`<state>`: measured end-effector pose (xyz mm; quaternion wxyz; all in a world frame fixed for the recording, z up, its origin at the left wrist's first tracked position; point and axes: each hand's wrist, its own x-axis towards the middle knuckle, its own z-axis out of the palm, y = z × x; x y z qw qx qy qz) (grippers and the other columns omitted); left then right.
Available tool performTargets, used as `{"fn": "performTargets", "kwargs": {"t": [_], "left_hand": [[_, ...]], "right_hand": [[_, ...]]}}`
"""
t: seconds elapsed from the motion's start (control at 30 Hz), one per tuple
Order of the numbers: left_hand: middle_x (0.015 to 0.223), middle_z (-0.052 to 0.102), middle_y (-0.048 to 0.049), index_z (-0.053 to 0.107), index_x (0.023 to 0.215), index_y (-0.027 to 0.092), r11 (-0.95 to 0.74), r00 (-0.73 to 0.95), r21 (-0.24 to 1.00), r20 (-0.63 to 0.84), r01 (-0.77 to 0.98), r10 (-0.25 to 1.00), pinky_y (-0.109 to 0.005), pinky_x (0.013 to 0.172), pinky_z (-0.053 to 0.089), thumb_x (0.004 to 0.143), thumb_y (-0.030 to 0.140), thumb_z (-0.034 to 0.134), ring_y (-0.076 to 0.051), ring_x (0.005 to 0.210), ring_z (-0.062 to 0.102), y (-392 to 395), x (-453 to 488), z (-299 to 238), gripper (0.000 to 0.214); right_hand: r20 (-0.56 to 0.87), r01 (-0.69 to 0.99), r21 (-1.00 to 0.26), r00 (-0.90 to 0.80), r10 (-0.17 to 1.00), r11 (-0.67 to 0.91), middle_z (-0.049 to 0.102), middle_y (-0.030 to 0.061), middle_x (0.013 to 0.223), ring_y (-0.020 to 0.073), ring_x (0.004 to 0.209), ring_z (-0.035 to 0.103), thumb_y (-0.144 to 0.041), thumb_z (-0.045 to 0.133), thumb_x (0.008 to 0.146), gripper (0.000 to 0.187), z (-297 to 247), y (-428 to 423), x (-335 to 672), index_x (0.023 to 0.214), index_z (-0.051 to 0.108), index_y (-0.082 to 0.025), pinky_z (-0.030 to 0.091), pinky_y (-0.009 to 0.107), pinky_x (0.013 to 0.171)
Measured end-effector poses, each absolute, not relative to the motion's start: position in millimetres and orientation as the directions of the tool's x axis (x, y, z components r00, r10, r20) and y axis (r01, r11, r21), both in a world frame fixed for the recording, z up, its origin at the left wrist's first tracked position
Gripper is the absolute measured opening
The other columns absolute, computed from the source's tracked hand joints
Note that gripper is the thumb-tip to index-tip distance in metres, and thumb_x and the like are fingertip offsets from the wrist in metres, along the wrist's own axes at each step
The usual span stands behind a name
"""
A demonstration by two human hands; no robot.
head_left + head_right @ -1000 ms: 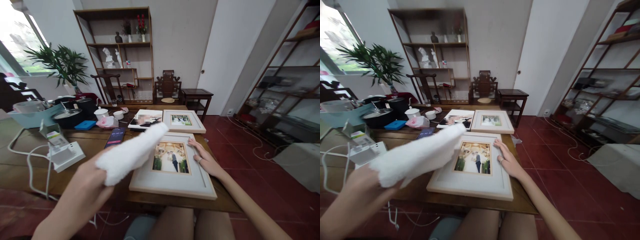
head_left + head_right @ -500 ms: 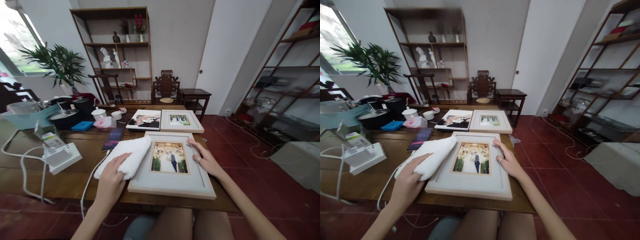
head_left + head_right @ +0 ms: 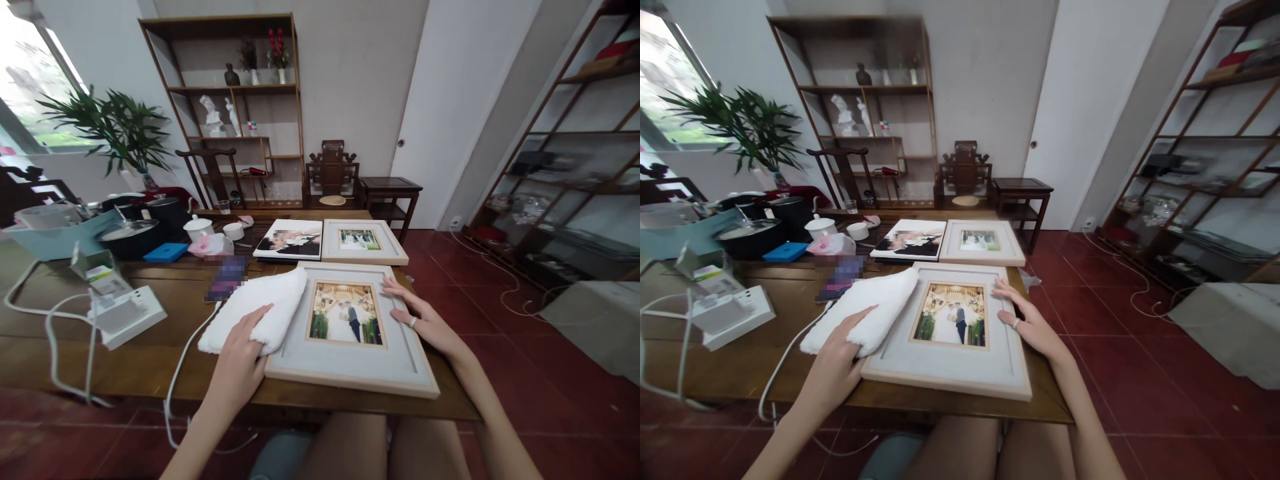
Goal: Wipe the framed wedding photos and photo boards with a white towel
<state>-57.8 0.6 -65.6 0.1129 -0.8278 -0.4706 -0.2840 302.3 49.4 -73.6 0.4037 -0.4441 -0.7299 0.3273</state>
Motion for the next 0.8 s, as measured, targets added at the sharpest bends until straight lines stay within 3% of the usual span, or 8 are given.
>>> {"fn": "performTargets", "kwargs": {"t": [0.27,0.57,0.7,0.8], "left_hand": [[0.131,0.045,-0.0159,0.062,0.09,0.01,-0.53,0.397,0.098,0.552,0.842,0.733,-0.049,0.096,0.04,0.071,0.0,0.041,-0.031,0.121,0.04,0,-57,-64,0.03],[0.13,0.046,-0.0161,0.063,0.09,0.01,-0.538,0.408,0.079,0.563,0.839,0.719,-0.048,0.095,0.04,0.071,0.003,0.041,-0.03,0.119,0.042,1,-58,-65,0.029],[0.129,0.047,-0.0154,0.062,0.071,0.013,-0.534,0.404,0.079,0.564,0.842,0.72,-0.047,0.094,0.041,0.069,0.002,0.042,-0.031,0.119,0.042,0,-57,-64,0.023],[0.129,0.048,-0.015,0.057,0.057,0.014,-0.52,0.394,0.084,0.554,0.85,0.733,-0.046,0.092,0.042,0.066,0.002,0.043,-0.032,0.119,0.043,-1,-57,-63,0.021]], "right_hand": [[0.291,0.369,-0.846,-0.287,0.913,0.385,0.044,0.0039,0.14,0.0231,0.138,0.018,-0.039,0.055,0.083,0.037,-70,44,304,0.118,0.056,-0.028,0.016,0.048,0.111],[0.29,0.39,-0.841,-0.262,0.92,0.376,0.038,0.004,0.144,0.023,0.138,0.018,-0.039,0.055,0.083,0.04,-72,42,305,0.121,0.053,-0.027,0.014,0.046,0.112],[0.258,0.35,-0.897,-0.08,0.963,0.269,0.023,0.0056,0.15,0.0264,0.136,0.025,-0.042,0.058,0.08,0.054,-79,32,304,0.13,0.041,-0.028,0.025,0.047,0.109],[0.203,0.247,-0.95,0.018,0.979,0.192,0.029,0.0097,0.148,0.0274,0.131,0.035,-0.042,0.06,0.079,0.069,-84,8,298,0.137,0.025,-0.029,0.035,0.047,0.104]]}}
